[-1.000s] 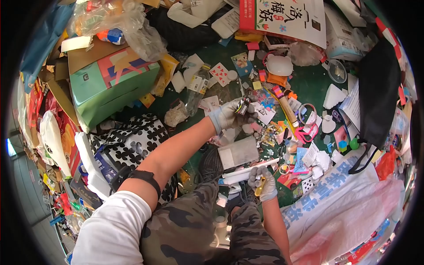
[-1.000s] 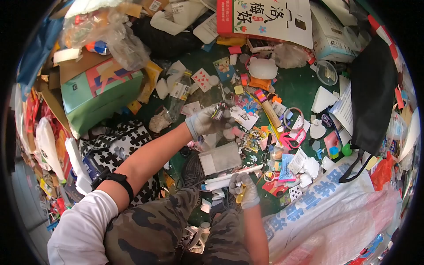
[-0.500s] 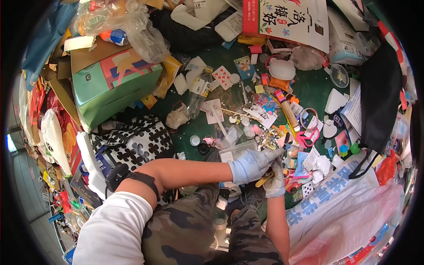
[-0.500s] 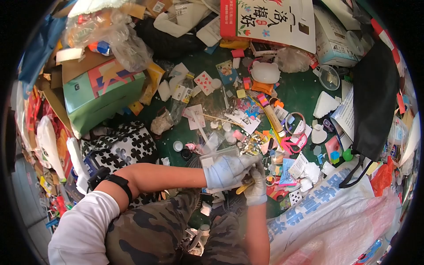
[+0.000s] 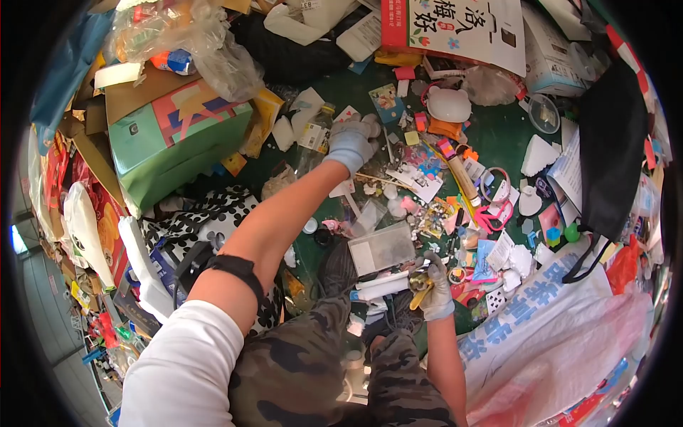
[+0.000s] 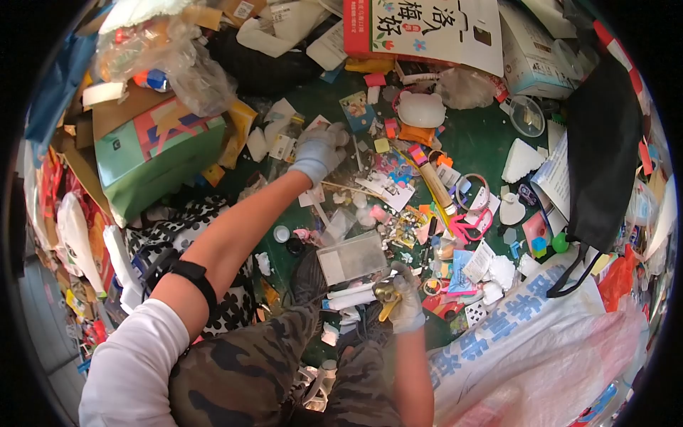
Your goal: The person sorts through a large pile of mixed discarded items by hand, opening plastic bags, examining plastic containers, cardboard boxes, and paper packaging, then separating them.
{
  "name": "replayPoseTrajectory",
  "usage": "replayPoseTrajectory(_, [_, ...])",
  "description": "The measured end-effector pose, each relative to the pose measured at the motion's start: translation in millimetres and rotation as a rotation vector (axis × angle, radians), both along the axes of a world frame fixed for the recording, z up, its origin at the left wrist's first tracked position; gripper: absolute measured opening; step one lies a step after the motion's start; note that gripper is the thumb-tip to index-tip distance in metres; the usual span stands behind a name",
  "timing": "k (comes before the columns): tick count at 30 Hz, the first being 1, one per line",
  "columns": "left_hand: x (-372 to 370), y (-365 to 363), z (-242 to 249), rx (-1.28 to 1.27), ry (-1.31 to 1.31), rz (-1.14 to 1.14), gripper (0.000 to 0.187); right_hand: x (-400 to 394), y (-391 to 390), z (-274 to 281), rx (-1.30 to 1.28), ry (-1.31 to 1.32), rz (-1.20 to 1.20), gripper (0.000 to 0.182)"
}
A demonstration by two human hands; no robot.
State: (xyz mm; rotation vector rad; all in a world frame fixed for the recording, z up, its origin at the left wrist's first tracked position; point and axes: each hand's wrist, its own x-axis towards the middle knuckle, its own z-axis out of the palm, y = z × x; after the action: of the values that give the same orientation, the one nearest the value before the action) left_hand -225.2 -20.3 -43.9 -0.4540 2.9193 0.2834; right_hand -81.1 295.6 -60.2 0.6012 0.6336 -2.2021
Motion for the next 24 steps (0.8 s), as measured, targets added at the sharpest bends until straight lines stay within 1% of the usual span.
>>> replayPoseTrajectory(1, [12.2,8.4,6.5,0.087,0.141,0.073,0.045,-2.5,1.6,-0.5,-0.027,0.018,0.021,0.031])
replayPoseTrajectory(2, [21.4,18.2,1.7,0.264,0.392,0.011,0.042,-4.6,1.6,-0.6,-0.057,0.038,0.044,0.032])
replayPoseTrajectory(3, [31.2,37.6,21.4,0.529,0.371,0.013,0.041,-5.6,0.4,1.4,-0.057,0.038,0.047,0.032])
replayPoseTrajectory(4, [44.7,54.3,31.1,0.613,0.477,-0.135,0.04,-7.5,-1.3,5.9,-0.041,0.002,0.011,0.033])
replayPoseTrajectory(5, [55.3,75.1,41.1,0.626,0.348,-0.237,0.037,-10.0,-3.3,12.4,-0.024,-0.034,-0.026,0.034])
replayPoseTrajectory(6, [69.3,92.0,39.9,0.818,0.384,-0.377,0.028,-13.5,-11.4,27.5,0.087,-0.063,-0.051,0.039])
replayPoseTrajectory(7, [76.3,105.5,78.6,0.614,0.14,-0.49,0.023,-14.8,-11.8,25.5,0.086,-0.062,-0.049,0.039])
replayPoseTrajectory(8, [88.2,122.5,55.0,0.515,0.135,-0.664,0.026,-16.1,-10.0,20.7,0.029,-0.108,-0.061,0.039])
replayPoseTrajectory(9, [97.4,132.7,57.4,0.485,0.039,-0.665,0.03,-17.0,-7.7,14.9,-0.027,-0.154,-0.073,0.04])
replayPoseTrajectory(10, [99.8,138.7,56.9,0.511,-0.071,-0.651,0.033,-17.1,-7.0,9.3,0.01,-0.213,0.021,0.042])
replayPoseTrajectory(11, [100.7,142.2,55.4,0.537,-0.181,-0.636,0.036,-14.5,-3.5,7.3,0.01,-0.212,0.02,0.042])
replayPoseTrajectory(12, [96.4,139.5,60.5,0.537,-0.18,-0.637,0.036,-14.9,-5.6,16.4,0.065,-0.141,0.039,0.044])
replayPoseTrajectory(13, [88.4,133.2,68.3,0.63,-0.289,-0.709,0.04,-14.9,-6.7,21.1,0.119,-0.07,0.058,0.045])
replayPoseTrajectory(14, [80.4,126.6,71.4,0.722,-0.401,-0.78,0.044,-13.0,-3.7,16.5,0.151,-0.052,0.053,0.045])
replayPoseTrajectory(15, [74.7,120.5,63.3,0.723,-0.402,-0.778,0.044,-9.5,-0.1,11.0,0.15,-0.054,0.054,0.045])
replayPoseTrajectory(17, [59.3,106.2,40.4,0.787,-0.185,-0.537,0.053,-1.9,8.3,0.4,0.23,-0.023,0.001,0.046])
replayPoseTrajectory(19, [22.1,77.6,37.8,0.43,0.01,-0.393,0.055,-0.6,12.3,0.7,0.221,-0.036,-0.021,0.043])
replayPoseTrajectory(21, [-6.2,55.1,17.8,0.285,0.049,-0.043,0.059,-12.9,3.5,13.2,0.19,-0.011,0.08,0.034])
replayPoseTrajectory(23, [-22.7,45.6,16.4,0.225,-0.068,0.11,0.062,-15.8,-1.3,18.8,0.178,-0.002,0.104,0.032])
replayPoseTrajectory(24, [-28.4,45.3,15.9,0.228,-0.067,0.108,0.062,-15.0,-3.6,16.6,0.159,-0.023,0.117,0.032])
